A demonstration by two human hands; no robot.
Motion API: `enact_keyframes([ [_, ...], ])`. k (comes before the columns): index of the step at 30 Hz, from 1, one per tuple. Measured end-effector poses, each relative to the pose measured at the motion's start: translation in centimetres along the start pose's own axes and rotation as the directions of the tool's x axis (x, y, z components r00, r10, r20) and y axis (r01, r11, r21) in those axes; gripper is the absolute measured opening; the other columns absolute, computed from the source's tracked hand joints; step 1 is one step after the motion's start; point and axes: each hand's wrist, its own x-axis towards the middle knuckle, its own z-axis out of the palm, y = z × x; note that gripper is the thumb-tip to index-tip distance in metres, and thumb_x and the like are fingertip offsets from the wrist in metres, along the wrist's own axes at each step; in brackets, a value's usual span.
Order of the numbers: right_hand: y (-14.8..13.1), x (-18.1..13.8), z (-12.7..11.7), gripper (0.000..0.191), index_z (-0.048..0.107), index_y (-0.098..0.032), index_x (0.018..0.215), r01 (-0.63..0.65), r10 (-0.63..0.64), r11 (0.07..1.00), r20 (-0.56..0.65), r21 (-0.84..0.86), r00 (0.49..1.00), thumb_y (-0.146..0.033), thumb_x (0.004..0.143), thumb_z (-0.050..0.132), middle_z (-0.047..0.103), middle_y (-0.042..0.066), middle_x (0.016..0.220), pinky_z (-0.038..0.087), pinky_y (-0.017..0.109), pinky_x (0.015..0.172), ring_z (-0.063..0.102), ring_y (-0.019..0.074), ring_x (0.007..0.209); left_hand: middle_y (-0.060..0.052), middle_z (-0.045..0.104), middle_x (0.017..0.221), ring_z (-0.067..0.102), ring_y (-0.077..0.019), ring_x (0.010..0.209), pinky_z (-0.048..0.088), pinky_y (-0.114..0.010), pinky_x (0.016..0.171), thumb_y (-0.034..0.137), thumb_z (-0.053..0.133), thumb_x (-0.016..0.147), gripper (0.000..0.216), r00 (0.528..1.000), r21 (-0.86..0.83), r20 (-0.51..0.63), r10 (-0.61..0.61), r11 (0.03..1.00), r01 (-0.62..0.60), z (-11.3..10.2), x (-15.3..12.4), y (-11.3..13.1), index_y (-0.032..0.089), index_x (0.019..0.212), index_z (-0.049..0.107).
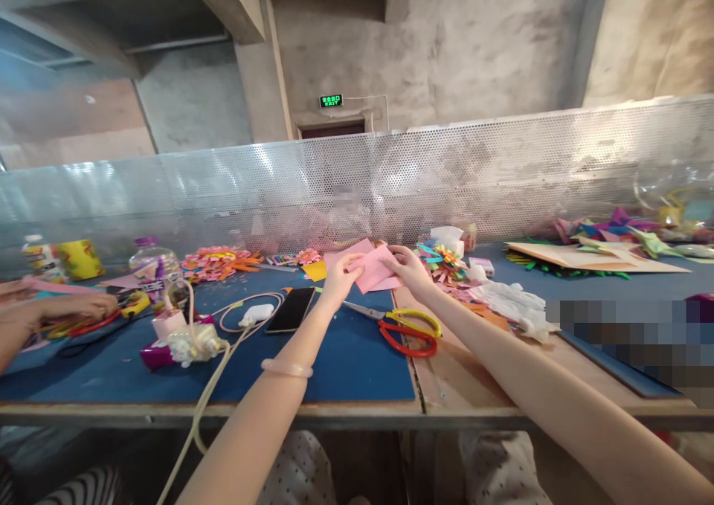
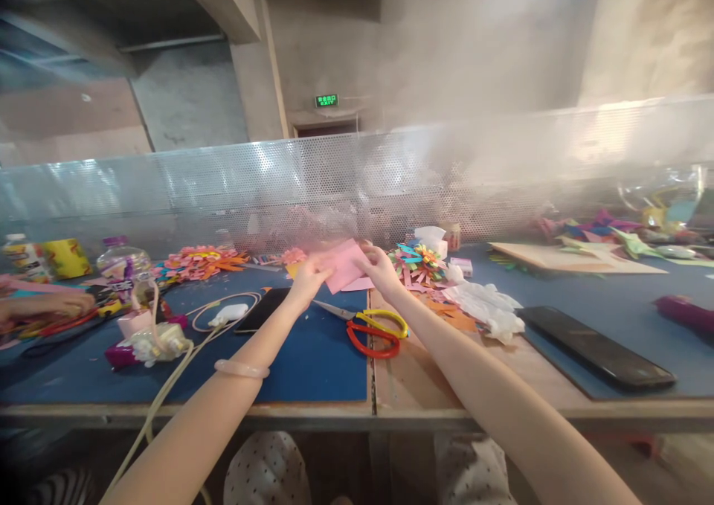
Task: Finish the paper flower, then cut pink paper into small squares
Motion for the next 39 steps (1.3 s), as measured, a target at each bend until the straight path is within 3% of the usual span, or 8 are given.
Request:
enact_keyframes([
  [6, 0.4, 0.6, -0.9, 0.045, 0.056, -0.016, 0.107, 0.047, -0.050, 0.994, -0.036, -0.100, 0.998, -0.039, 0.069, 0.064, 0.063, 0.004, 0.085, 0.046, 0.026, 0.066, 0.058, 0.0141, 0.076, -0.006, 0.068, 0.094, 0.061, -0.0196, 0.087, 0.045, -0.029, 0.081, 0.016, 0.065, 0.067, 0.028, 0.999, 0.070, 0.047, -0.013, 0.998, 0.009, 0.1, 0.0, 0.1, 0.019, 0.094, 0.069],
  [13, 0.3, 0.8, -1.3, 0.040, 0.060, -0.017, 0.099, 0.072, -0.072, 0.997, 0.003, -0.009, 0.997, -0.030, 0.062, 0.070, 0.062, 0.001, 0.077, 0.045, 0.025, 0.062, 0.056, 0.0124, 0.067, -0.007, 0.066, 0.105, 0.057, -0.0216, 0.103, 0.044, -0.031, 0.085, 0.024, 0.062, 0.072, 0.032, 0.994, 0.252, 0.109, 0.017, 0.967, -0.044, -0.1, 0.1, -0.1, 0.017, 0.103, 0.065],
  [31, -0.1, 0.6, -1.3, 0.037, 0.064, -0.017, 0.095, 0.078, -0.079, 0.996, -0.006, -0.045, 0.997, -0.026, 0.060, 0.071, 0.060, 0.000, 0.076, 0.042, 0.023, 0.062, 0.053, 0.0105, 0.066, -0.007, 0.067, 0.103, 0.062, -0.0182, 0.087, 0.047, -0.029, 0.080, 0.026, 0.061, 0.073, 0.030, 0.990, 0.256, 0.138, 0.007, 0.966, -0.042, -0.2, 0.2, -0.1, 0.016, 0.102, 0.066],
  [39, 0.2, 0.8, -2.3, 0.028, 0.065, -0.017, 0.088, 0.062, -0.051, 0.989, 0.086, -0.132, 0.995, -0.025, 0.062, 0.070, 0.064, 0.002, 0.078, 0.044, 0.024, 0.064, 0.056, 0.0120, 0.068, -0.008, 0.068, 0.103, 0.061, -0.0203, 0.094, 0.046, -0.031, 0.084, 0.023, 0.059, 0.074, 0.030, 0.989, 0.253, 0.150, 0.004, 0.967, -0.042, -0.3, 0.2, -0.3, 0.016, 0.103, 0.067],
])
